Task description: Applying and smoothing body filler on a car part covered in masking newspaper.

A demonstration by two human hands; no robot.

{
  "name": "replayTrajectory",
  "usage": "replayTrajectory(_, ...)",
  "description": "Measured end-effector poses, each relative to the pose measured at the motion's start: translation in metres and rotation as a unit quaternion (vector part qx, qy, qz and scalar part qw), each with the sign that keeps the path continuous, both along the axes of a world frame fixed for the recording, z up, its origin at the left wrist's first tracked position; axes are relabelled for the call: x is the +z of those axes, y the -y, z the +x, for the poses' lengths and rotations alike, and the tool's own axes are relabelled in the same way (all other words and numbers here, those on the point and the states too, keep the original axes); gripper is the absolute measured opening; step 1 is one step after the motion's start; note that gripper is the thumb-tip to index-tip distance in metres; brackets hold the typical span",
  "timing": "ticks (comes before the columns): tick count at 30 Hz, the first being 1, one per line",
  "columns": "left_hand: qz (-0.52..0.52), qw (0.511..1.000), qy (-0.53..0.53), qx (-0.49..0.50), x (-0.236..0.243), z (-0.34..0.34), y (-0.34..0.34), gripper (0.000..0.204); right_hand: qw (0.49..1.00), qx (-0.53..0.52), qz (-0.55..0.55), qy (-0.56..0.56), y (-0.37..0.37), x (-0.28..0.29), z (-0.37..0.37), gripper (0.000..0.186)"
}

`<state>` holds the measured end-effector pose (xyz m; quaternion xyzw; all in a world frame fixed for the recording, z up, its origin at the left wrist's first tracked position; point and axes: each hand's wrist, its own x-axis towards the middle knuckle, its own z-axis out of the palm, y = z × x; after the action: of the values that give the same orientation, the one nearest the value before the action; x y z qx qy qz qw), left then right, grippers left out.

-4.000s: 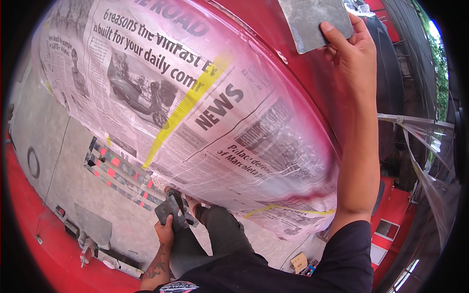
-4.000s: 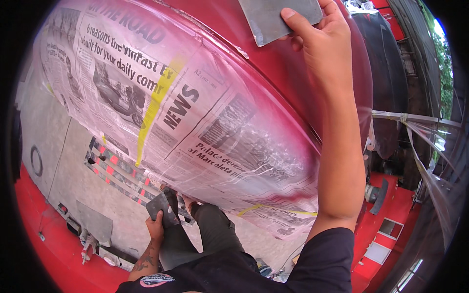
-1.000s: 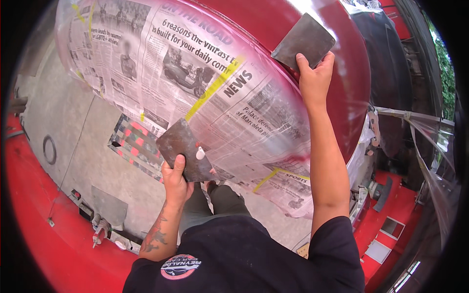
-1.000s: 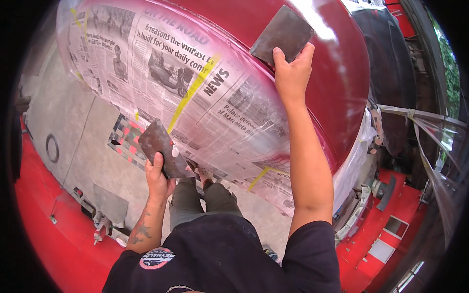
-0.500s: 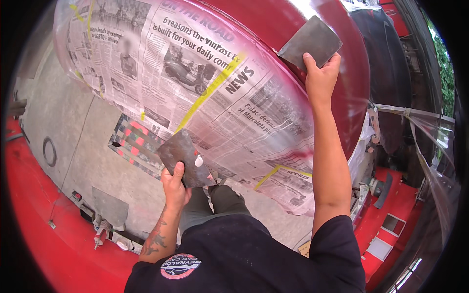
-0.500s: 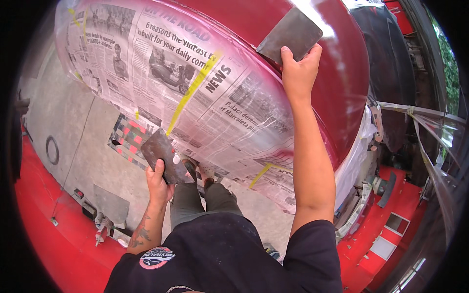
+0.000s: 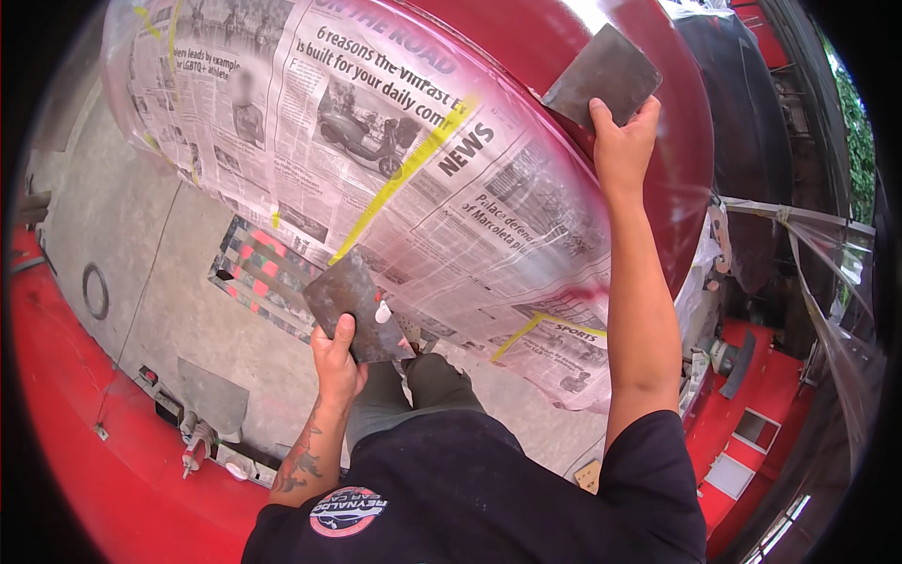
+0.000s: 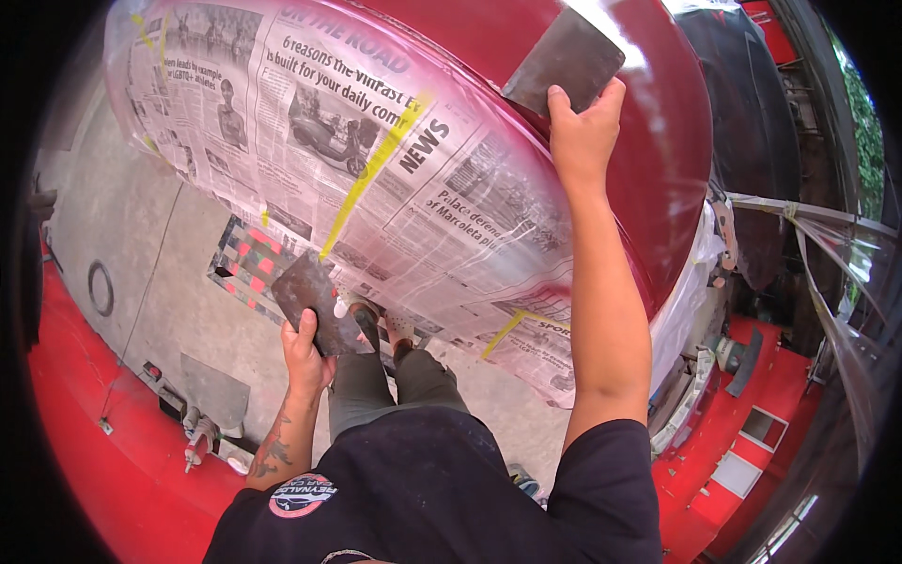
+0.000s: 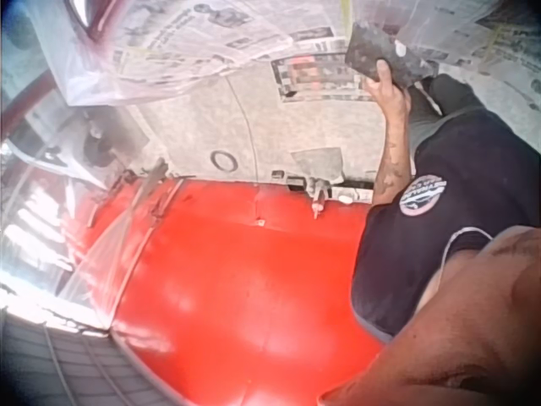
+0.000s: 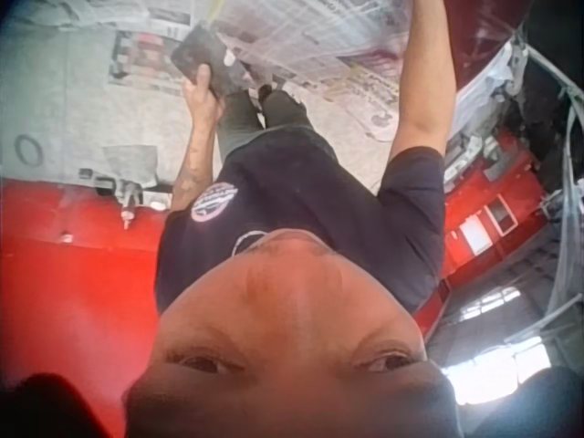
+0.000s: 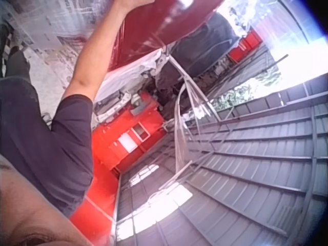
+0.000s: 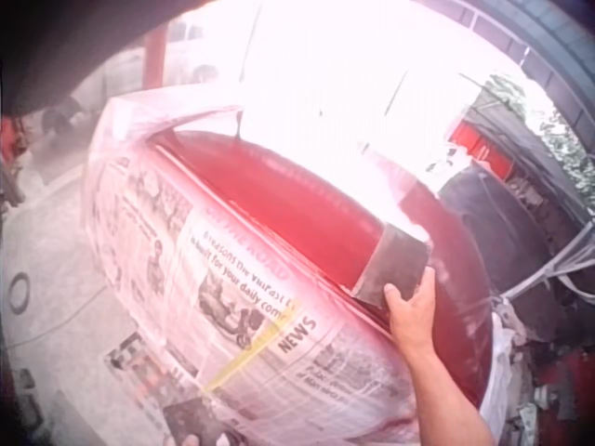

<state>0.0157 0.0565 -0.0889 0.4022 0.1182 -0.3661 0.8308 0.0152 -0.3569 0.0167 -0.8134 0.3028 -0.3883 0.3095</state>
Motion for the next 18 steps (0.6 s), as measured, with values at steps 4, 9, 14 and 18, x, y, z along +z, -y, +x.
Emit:
replayTrajectory(4, -0.003, 1.0, -0.005, -0.006, -0.001, 0.001, -0.001, 0.031, 0.989, -0.021, 0.142, 0.017, -0.01, 0.017, -0.014, 0.052)
replayTrajectory(9, -0.045, 0.998, -0.029, -0.034, 0.006, 0.003, 0.001, 0.033, 0.984, -0.008, 0.173, 0.038, -0.028, 0.058, -0.061, 0.073)
replayTrajectory(14, -0.07, 0.994, -0.025, -0.078, 0.032, 0.005, 0.02, 0.043, 0.888, 0.146, 0.411, 0.147, -0.065, 0.096, -0.145, 0.067)
replayTrajectory(18, -0.091, 0.989, -0.038, -0.109, 0.071, 0.005, 0.043, 0.046, 0.905, 0.109, 0.401, 0.09, -0.093, 0.086, -0.24, 0.058)
